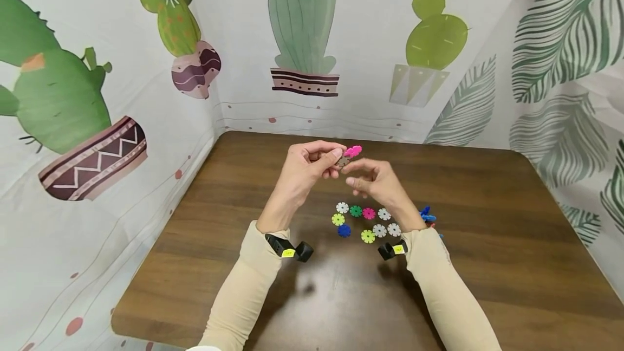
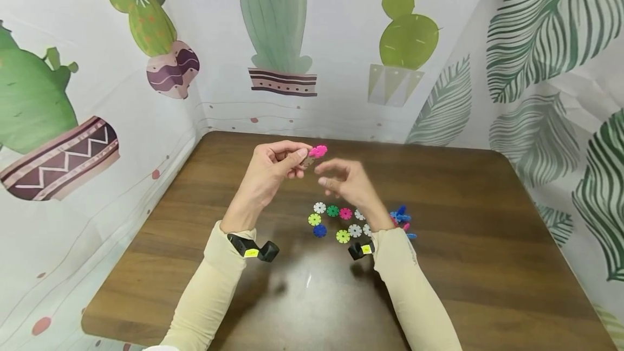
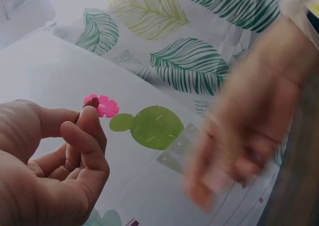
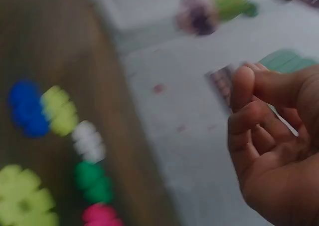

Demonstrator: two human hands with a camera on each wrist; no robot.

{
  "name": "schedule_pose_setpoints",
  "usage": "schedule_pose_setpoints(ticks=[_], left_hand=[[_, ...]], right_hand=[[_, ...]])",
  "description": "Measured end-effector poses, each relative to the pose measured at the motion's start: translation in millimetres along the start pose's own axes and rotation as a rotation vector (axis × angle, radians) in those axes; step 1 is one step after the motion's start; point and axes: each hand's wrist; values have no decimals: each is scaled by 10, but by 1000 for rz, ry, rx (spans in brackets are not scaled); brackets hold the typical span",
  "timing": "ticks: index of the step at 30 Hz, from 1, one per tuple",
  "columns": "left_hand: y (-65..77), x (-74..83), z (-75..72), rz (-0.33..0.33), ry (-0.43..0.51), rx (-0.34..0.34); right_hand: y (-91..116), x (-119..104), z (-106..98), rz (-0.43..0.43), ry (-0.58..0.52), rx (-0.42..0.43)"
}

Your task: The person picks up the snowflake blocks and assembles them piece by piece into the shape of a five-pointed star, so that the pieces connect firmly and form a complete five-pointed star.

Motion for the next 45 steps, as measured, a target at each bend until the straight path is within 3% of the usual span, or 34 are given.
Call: schedule_pose_setpoints(ticks=[5,8,12,15,18,21,26,30,39,45], left_hand=[[-11,-21,-8,-7,-4,-9],[-27,-21,-50,-7,-12,1],[-108,-2,-272,4,-21,80],[-183,-1,-501,31,-20,165],[-223,-13,-656,46,-31,209],[-242,-25,-720,38,-45,213],[-273,-49,-739,32,-42,210],[-282,-67,-739,28,-41,217],[-272,-77,-669,10,-40,181],[-213,-50,-478,-22,-30,127]], right_hand=[[-41,441,116,162,59,-171],[-43,620,175,194,107,-223],[-53,708,239,172,236,-245],[-57,682,265,153,319,-251],[-60,657,281,132,366,-261],[-67,656,276,97,350,-277],[-50,643,179,72,219,-283],[-31,539,15,79,136,-203],[46,-69,-308,-94,-80,208],[186,-441,-319,-174,-91,278]])
Point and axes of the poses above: each hand's wrist, its own y-axis away from the middle knuckle, its own z-axis out of the palm, x = y × z, and after that the axes turned 14 degrees about y, right-handed
